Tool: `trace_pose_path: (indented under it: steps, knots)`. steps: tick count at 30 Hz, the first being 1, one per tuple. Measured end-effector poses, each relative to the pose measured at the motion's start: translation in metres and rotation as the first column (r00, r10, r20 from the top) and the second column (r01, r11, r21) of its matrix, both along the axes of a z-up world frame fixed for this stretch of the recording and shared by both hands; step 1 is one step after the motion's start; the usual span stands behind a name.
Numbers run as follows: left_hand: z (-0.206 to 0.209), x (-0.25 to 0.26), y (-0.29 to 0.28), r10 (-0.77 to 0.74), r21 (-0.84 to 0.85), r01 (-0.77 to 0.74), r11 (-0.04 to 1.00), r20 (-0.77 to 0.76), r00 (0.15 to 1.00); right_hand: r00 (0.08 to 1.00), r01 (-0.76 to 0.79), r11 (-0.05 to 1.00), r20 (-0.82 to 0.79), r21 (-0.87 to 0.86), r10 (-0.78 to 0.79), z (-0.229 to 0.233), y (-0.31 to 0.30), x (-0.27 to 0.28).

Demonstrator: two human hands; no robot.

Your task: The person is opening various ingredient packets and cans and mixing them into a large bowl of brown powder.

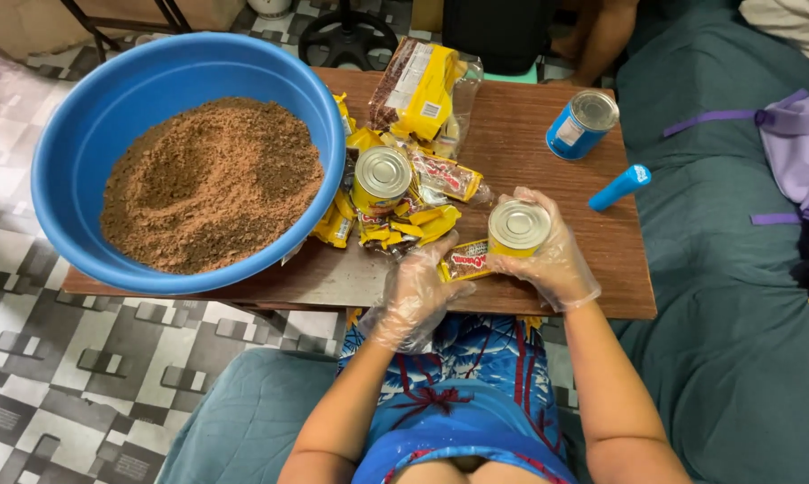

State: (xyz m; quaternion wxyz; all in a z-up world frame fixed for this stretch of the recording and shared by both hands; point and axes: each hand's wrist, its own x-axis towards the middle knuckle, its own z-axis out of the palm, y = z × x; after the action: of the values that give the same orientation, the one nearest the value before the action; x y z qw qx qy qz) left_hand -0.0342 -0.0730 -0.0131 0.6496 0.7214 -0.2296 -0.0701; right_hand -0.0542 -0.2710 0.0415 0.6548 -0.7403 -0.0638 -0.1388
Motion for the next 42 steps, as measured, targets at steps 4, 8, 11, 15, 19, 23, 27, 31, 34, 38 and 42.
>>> trace_pose_path:
  steps: [4,8,11,15,19,23,27,31,34,38,42]
  knots:
    - [-0.009,0.006,-0.002,0.044,0.034,-0.047,0.998,0.066,0.997,1.000,-0.021,0.999,0.003,0.030,0.021,0.025,0.010,-0.007]
    - [0.005,0.003,0.000,-0.031,0.045,0.035,0.998,-0.067,0.997,0.999,-0.048,0.999,0.023,0.008,0.048,0.004,0.004,0.002]
    - [0.010,0.002,-0.002,-0.024,-0.022,0.021,1.000,-0.140,0.990,0.999,-0.052,0.998,0.010,-0.045,0.052,0.015,0.005,0.003]
    - [0.009,0.002,-0.001,-0.033,-0.004,0.033,0.999,-0.105,0.994,0.998,-0.037,0.999,0.044,-0.004,0.037,0.022,0.014,-0.004]
    - [0.021,-0.002,0.005,-0.029,0.045,0.032,0.998,-0.062,0.998,0.999,-0.031,1.000,0.010,-0.003,0.031,-0.001,0.008,0.003]
    - [0.018,-0.009,0.006,0.012,0.032,-0.010,0.999,-0.061,0.998,0.998,-0.028,0.997,0.046,-0.066,0.031,0.005,0.006,-0.004]
    - [-0.022,0.000,-0.003,0.085,-0.006,-0.085,0.996,0.103,0.991,0.996,-0.052,0.999,0.072,0.007,0.051,0.011,0.017,-0.008]
    - [-0.005,-0.001,0.001,0.058,0.024,-0.060,0.998,0.059,0.997,0.997,-0.069,0.995,0.027,-0.076,0.071,-0.002,0.017,0.005]
    - [-0.010,0.002,0.000,0.054,-0.025,-0.053,0.998,0.035,0.998,0.997,-0.066,0.991,0.038,-0.114,0.070,0.016,0.024,0.006]
    - [0.000,-0.002,0.002,0.056,0.030,-0.059,0.998,0.084,0.995,0.997,-0.040,0.974,0.051,-0.223,0.053,0.009,0.026,0.006]
    - [-0.008,0.005,0.002,0.047,-0.002,-0.047,0.999,0.082,0.995,0.993,-0.101,0.990,0.053,-0.096,0.106,0.030,0.031,0.003]
